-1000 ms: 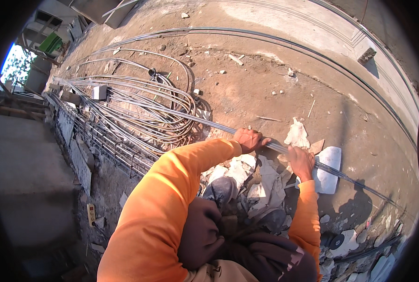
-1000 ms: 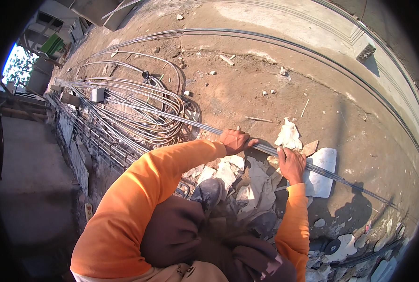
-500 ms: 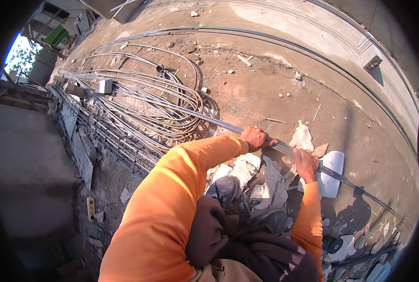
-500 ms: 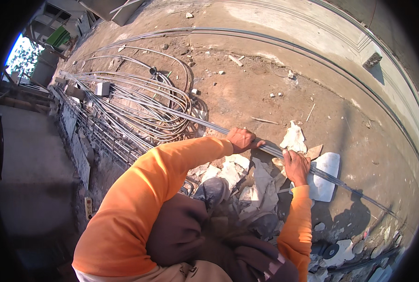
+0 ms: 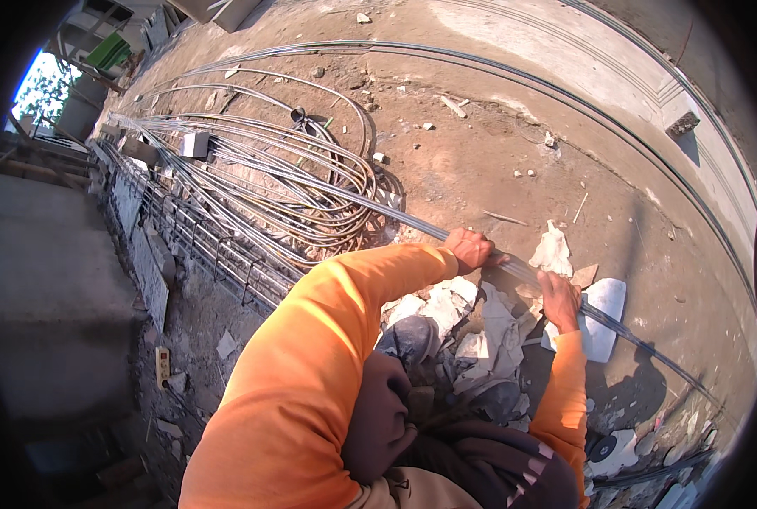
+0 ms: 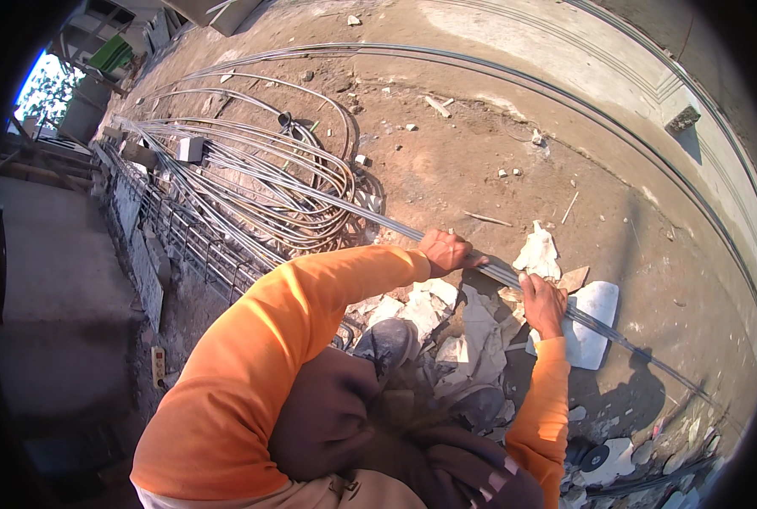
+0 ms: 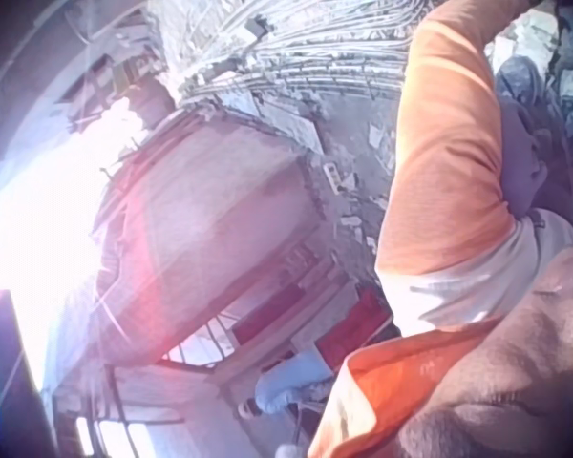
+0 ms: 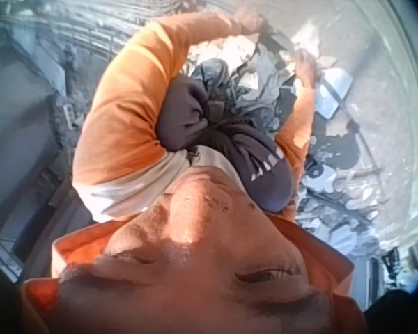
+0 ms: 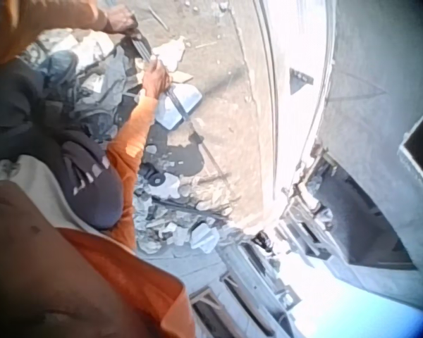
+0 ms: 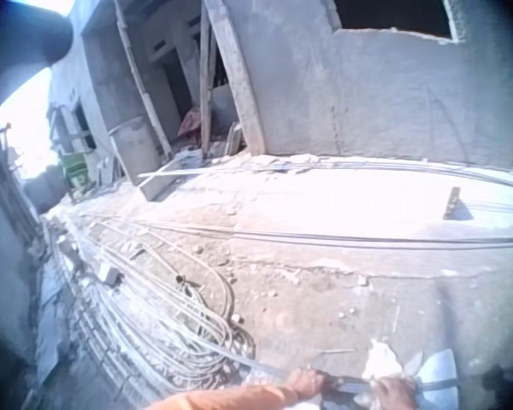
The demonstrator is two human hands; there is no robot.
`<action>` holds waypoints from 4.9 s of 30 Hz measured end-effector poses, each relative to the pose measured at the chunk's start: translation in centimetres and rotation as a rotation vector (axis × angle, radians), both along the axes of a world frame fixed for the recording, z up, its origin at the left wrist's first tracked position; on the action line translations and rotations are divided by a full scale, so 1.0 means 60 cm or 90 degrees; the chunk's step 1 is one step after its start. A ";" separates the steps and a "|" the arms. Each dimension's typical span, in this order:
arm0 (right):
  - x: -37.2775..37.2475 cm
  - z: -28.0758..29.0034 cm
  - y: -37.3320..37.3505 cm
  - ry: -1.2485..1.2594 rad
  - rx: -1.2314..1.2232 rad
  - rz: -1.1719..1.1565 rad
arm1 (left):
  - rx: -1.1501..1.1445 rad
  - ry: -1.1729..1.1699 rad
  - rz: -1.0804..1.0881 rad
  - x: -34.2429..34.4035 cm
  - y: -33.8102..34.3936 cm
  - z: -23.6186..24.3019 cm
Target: The person picks up a metal rod from a pile, marks a measurement using a marking tool and measuring tape, and then cuts the rod with an angle grinder.
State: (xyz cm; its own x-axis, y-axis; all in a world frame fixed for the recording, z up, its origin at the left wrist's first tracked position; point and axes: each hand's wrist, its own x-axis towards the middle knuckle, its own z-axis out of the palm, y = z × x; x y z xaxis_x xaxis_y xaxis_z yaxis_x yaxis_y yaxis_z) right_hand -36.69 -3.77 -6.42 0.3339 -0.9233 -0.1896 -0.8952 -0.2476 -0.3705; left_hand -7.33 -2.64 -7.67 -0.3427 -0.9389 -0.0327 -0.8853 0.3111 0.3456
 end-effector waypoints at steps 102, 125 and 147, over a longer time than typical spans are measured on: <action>-0.386 -0.033 0.597 -0.200 -0.091 -1.059 | 0.142 -0.125 0.035 -0.038 -0.004 0.027; -0.424 0.007 0.547 -0.894 0.111 -1.186 | 0.044 -0.099 -0.085 -0.038 -0.015 0.062; -0.383 0.245 0.330 -1.186 -0.340 -0.910 | 0.239 0.596 -0.416 -0.578 0.224 0.199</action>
State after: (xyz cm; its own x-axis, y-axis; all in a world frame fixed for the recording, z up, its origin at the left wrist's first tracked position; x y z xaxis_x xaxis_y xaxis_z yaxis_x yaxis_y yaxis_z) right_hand -59.65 16.01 8.29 -0.8076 -0.4900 -0.3283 0.5230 -0.3376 -0.7826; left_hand -41.99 10.81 4.29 -0.7872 -0.5644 0.2486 0.0451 0.3494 0.9359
